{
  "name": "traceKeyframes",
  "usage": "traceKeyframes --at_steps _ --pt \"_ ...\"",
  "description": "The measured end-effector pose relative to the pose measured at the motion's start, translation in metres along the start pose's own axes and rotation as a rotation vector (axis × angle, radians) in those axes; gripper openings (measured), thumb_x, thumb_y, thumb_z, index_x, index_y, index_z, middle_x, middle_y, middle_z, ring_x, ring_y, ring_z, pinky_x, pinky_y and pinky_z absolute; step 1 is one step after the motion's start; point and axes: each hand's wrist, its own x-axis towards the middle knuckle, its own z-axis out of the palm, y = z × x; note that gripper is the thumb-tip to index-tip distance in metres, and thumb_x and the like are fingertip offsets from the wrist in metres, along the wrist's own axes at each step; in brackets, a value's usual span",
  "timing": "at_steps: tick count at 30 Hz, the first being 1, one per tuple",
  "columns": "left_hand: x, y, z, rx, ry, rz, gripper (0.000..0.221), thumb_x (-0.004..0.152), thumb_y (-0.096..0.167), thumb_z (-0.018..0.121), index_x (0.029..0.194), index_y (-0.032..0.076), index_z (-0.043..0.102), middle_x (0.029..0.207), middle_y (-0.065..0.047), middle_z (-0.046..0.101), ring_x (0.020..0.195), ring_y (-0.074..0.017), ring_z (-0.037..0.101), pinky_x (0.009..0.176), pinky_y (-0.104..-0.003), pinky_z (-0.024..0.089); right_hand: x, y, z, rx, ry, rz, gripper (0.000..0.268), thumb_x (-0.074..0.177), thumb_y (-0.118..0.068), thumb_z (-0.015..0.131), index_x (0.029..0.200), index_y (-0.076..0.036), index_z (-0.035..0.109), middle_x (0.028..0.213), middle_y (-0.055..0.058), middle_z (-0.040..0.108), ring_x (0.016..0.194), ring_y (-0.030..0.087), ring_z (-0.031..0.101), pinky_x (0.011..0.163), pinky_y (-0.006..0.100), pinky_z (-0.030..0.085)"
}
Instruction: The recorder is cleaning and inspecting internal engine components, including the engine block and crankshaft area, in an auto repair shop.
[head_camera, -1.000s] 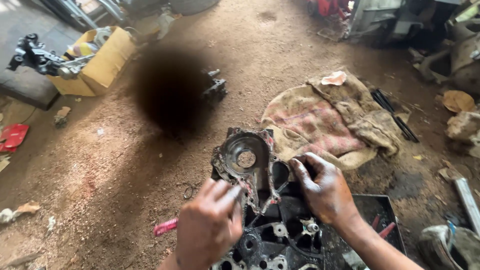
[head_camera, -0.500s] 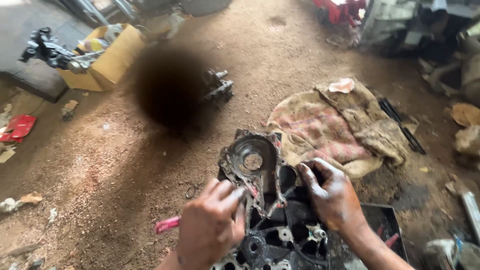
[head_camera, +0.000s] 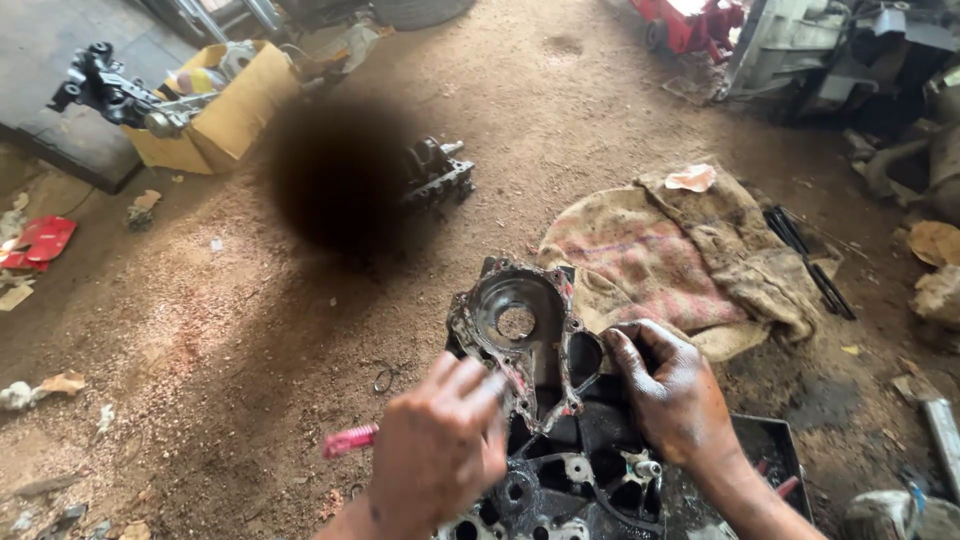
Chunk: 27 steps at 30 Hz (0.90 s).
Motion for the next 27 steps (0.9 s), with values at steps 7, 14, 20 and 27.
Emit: traceKeyframes --at_steps 7,14,20,27 --pt "0.001 0.005 -0.008 -0.113 0.146 0.070 0.024 0.071 0.006 0.075 0.095 0.002 0.076 0.085 -0.005 0.071 0.078 -0.0178 0.067 0.055 -0.028 0.059 0.001 0.000 0.001 0.066 -0.056 0.122 0.029 0.098 -0.028 0.062 0.105 -0.003 0.075 0.082 0.008 0.076 0.076 0.012 0.063 0.072 0.031 0.054" --pt "0.009 0.001 -0.017 -0.009 0.132 0.018 0.022 0.074 0.004 0.075 0.096 0.003 0.074 0.087 -0.007 0.069 0.078 -0.0193 0.065 0.055 -0.031 0.058 0.002 0.007 0.002 0.026 -0.001 0.070 0.027 0.096 -0.026 0.063 0.106 -0.003 0.074 0.086 0.007 0.077 0.076 0.011 0.065 0.073 0.029 0.054" --pt "0.006 -0.003 -0.012 -0.035 0.057 -0.009 0.017 0.078 0.005 0.074 0.095 0.004 0.074 0.084 -0.006 0.070 0.074 -0.0182 0.065 0.053 -0.030 0.058 0.001 0.003 0.002 0.025 -0.024 0.143 0.027 0.096 -0.026 0.063 0.106 -0.003 0.074 0.083 0.008 0.077 0.074 0.011 0.064 0.072 0.030 0.054" --pt "-0.001 -0.001 -0.007 -0.084 0.091 0.018 0.035 0.070 0.001 0.072 0.105 0.002 0.076 0.084 -0.007 0.069 0.071 -0.0181 0.064 0.053 -0.029 0.058 0.001 0.000 0.002 0.027 -0.016 0.072 0.027 0.097 -0.026 0.064 0.104 -0.002 0.074 0.084 0.008 0.075 0.076 0.012 0.065 0.073 0.030 0.054"
